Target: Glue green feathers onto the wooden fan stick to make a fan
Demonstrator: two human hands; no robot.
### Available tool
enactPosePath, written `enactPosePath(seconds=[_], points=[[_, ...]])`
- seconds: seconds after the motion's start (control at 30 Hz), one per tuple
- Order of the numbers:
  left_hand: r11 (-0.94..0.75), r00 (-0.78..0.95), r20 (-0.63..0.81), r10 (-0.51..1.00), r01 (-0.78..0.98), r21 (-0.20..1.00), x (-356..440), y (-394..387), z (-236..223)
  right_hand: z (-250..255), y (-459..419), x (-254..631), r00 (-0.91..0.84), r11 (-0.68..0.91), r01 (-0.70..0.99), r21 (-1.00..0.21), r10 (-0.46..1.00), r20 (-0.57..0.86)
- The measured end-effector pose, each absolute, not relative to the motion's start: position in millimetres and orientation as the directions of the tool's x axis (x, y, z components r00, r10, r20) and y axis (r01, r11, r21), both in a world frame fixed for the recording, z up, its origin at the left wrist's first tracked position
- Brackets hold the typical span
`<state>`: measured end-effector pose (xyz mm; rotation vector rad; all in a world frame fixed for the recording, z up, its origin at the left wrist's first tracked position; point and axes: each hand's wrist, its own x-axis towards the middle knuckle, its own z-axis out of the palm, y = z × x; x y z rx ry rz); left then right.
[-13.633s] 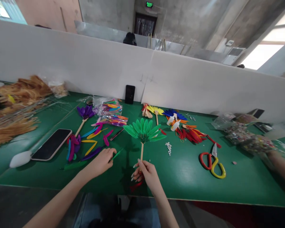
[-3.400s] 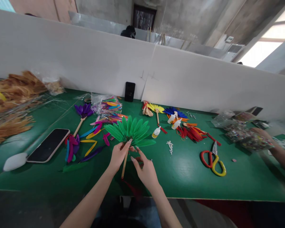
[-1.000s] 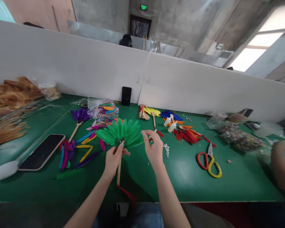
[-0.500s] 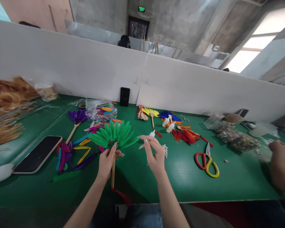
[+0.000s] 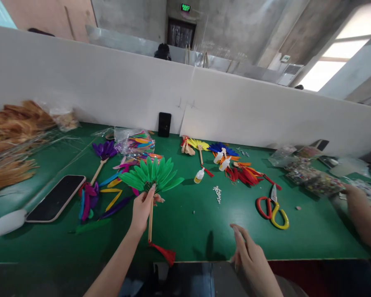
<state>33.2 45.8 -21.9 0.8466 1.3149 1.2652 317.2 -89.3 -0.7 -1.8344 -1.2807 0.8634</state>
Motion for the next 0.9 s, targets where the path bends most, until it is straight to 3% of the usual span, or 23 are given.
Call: enactPosePath(seconds=[0.1,0.17,0.23,0.37,0.57,0.67,0.73,0.8,0.9], points=[[0.194,-0.187,-0.224,0.957,-0.163,0.967,35.5,46.8,-22.7,-12.9,-89.8,321.4,0.313,-0.202,0.722,-0.662,0.948,0.052],[0.195,-0.19,-0.222,0.956,-0.149,0.969,37.1,46.9,-23.0,-18.3,-73.0,307.1,0.238,-0.127,0.841,-0.526,0.96,0.148],[0.187,-0.186,-0.21,0.96,-0.134,0.973,37.8,46.1,-23.7,-22.5,-47.9,285.8,0.171,-0.101,0.93,-0.355,0.97,0.171],[0.171,-0.179,-0.191,0.965,-0.122,0.978,36.0,43.9,-26.8,-31.4,-2.7,250.7,0.12,-0.113,0.99,-0.089,0.989,0.082],[0.176,-0.177,-0.193,0.965,-0.108,0.978,36.0,43.7,-28.0,-50.9,6.7,236.5,0.032,-0.035,0.999,0.04,0.997,0.066],[0.173,-0.178,-0.193,0.965,-0.12,0.978,38.2,43.4,-26.8,-56.7,1.0,239.6,-0.006,0.007,1.0,-0.009,0.995,0.103],[0.17,-0.186,-0.191,0.964,-0.123,0.978,38.8,42.9,-26.2,-54.3,0.2,244.8,-0.001,0.018,0.989,-0.148,0.994,0.11],[0.159,-0.197,-0.18,0.964,-0.117,0.98,38.7,42.2,-25.6,-46.2,1.7,249.9,-0.014,0.037,0.919,-0.393,0.998,0.062],[0.152,-0.198,-0.168,0.966,-0.091,0.984,38.1,41.3,-23.5,-29.9,5.9,250.4,-0.116,-0.007,0.602,-0.798,0.989,-0.096]])
